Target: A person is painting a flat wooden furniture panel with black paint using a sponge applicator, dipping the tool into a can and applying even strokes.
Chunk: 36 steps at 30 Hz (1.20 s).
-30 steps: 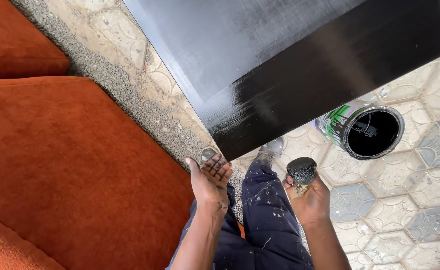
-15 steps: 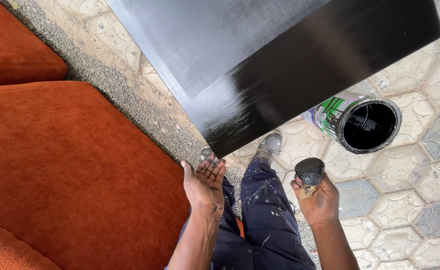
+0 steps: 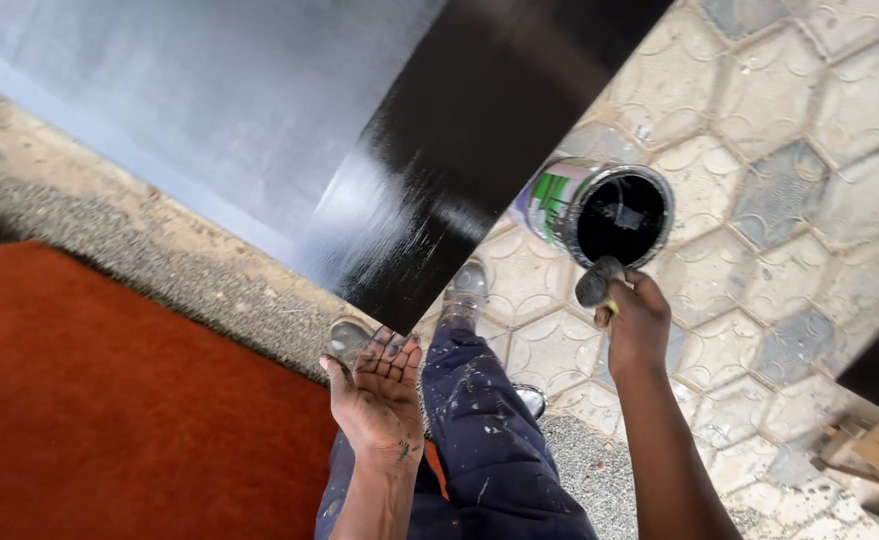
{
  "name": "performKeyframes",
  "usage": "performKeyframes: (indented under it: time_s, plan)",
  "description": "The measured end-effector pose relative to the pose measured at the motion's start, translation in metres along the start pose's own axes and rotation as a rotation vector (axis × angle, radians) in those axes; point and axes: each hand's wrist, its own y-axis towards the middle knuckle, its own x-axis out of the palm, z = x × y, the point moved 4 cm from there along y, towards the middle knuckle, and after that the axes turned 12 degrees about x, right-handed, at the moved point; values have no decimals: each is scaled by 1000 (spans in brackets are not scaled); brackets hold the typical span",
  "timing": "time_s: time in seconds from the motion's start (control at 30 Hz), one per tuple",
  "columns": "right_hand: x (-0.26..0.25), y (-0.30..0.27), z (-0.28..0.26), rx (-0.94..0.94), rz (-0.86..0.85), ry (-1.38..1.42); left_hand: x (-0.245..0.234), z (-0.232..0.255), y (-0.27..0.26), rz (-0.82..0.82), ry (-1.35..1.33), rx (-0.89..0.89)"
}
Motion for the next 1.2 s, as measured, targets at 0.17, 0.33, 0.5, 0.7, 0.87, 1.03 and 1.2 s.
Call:
performKeyframes:
  time_s: [0.17,0.33,0.5,0.7,0.87,1.03,1.2]
  plan:
    - [3,72,-18,-232,108,-308,-14,-55,27,-136,97,-157]
    - [33,144,-19,-261,107,-600,35,-69,-37,-179,426,-275]
    - [46,209,-2,-283,197,-922,32,-119,-33,-226,561,-399]
    - [49,239,8,-222,207,-994,37,-131,-29,-266,624,-373]
    - [53,247,12,-218,181,-999,36,-130,-25,-246,657,-355]
    - [57,230,2,-166,140,-931,33,-128,-22,-232,652,-345]
    - [56,219,-6,-106,85,-995,30,-129,-18,-250,657,-332]
